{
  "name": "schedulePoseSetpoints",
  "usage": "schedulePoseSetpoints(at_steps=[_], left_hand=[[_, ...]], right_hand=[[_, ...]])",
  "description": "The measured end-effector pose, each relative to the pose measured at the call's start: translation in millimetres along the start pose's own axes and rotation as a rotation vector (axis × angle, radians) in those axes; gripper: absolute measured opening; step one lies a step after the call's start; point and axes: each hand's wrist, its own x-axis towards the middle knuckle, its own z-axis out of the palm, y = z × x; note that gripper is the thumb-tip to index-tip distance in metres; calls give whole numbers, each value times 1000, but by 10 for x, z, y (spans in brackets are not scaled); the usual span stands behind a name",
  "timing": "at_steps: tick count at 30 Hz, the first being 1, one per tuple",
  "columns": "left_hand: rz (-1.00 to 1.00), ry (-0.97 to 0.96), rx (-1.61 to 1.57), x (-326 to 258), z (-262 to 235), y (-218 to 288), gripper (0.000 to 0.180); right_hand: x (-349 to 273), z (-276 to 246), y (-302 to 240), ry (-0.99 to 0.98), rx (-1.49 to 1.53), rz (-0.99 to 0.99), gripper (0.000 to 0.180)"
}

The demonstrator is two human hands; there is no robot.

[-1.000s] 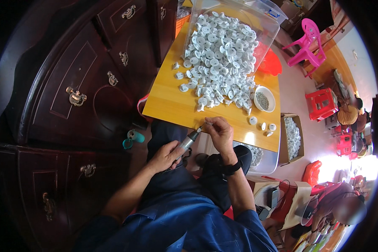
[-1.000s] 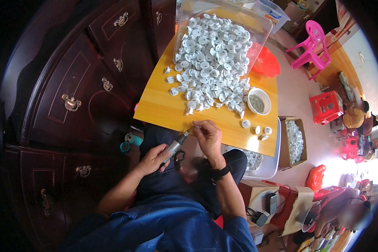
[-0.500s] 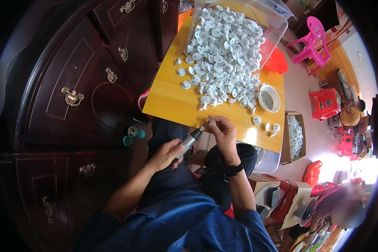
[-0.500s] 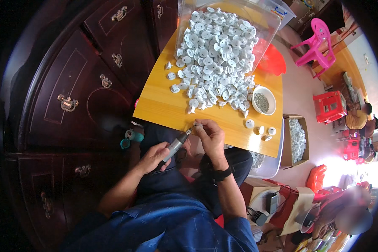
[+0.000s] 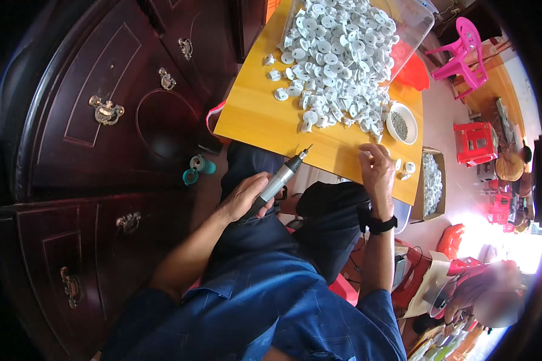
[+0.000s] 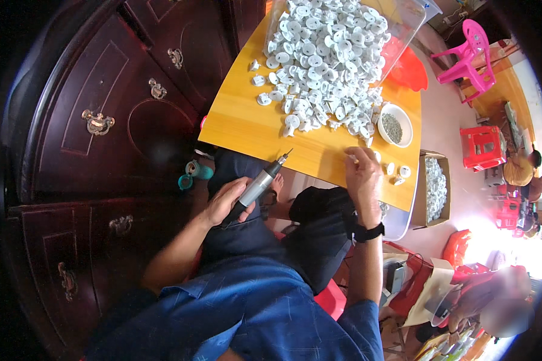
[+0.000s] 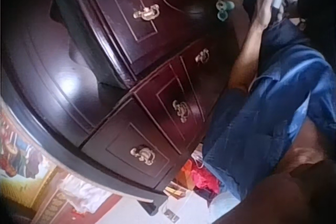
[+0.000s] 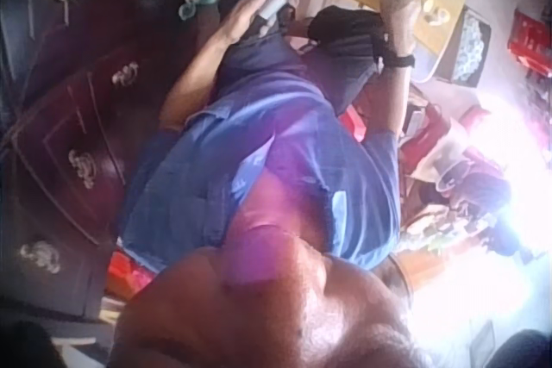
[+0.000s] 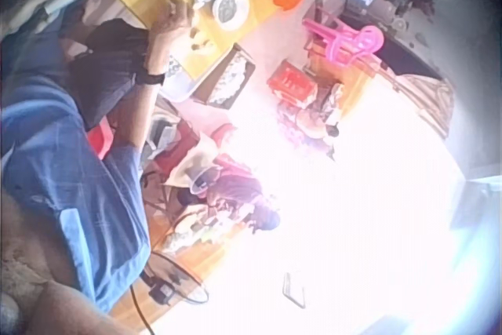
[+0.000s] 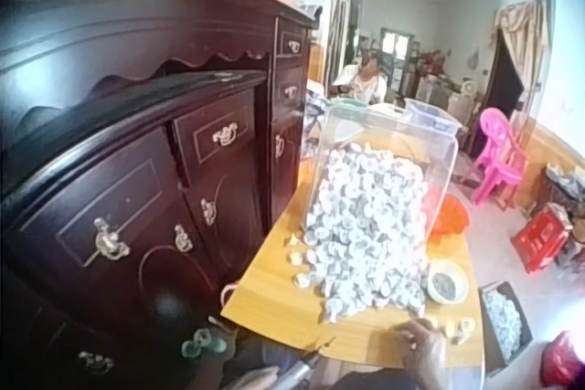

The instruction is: Assembling small plastic components using a handheld tool.

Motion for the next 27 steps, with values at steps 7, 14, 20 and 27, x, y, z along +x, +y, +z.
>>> schedulePoseSetpoints(at_steps=[7,14,20,27], left_hand=[[-28,20,68,-13,25,-17,44],[-1,30,139,-32,7,-29,45],[-12,65,71,-37,36,-25,38],[13,71,91,-71,54,-77,45]], right_hand=[[63,-336,201,63,-49,60,13],[386,-367,330,120,-57,47,14],[803,-538,669,179,-155,-66,12],[1218,-454,1048,-90,-379,107,19]])
